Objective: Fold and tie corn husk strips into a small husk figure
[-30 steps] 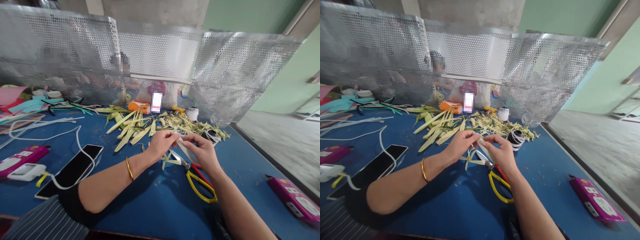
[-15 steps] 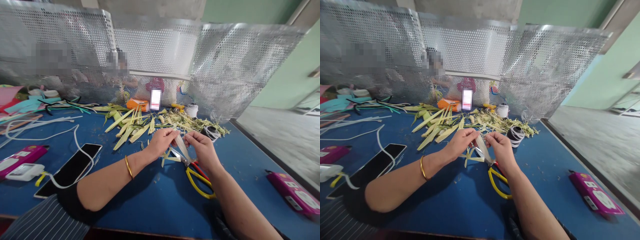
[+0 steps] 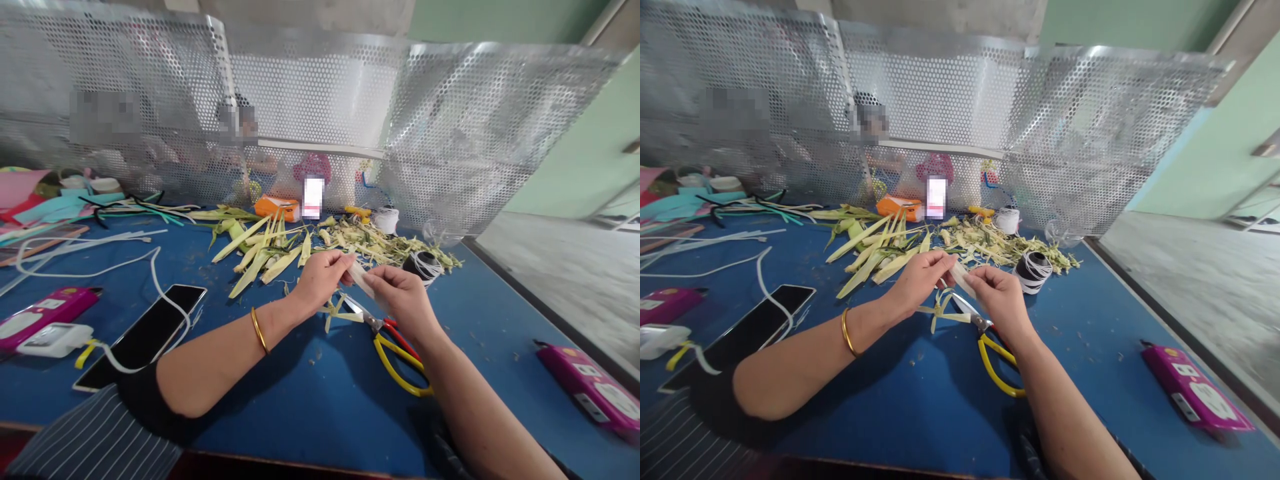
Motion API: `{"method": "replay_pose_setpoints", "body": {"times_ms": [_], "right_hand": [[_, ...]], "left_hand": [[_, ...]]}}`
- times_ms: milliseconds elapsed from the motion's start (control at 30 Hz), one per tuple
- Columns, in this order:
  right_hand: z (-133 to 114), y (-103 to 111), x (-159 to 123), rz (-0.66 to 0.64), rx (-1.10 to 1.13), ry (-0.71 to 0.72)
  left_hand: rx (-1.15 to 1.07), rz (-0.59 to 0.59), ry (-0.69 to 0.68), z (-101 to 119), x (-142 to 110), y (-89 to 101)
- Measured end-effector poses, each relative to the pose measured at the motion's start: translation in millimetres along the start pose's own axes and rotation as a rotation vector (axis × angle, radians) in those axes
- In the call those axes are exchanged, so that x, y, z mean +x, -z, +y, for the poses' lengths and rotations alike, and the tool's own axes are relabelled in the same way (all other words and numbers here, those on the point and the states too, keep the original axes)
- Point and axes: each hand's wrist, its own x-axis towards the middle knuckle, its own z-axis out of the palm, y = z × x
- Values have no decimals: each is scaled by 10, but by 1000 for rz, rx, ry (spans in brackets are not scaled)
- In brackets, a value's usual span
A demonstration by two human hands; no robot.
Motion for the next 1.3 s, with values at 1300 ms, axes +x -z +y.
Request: {"method": "replay_pose_setpoints", "body": {"times_ms": [1300], "right_hand": [[40,111,71,114,-154,89]], "left_hand": [[7,101,30,-101,126,100]]}}
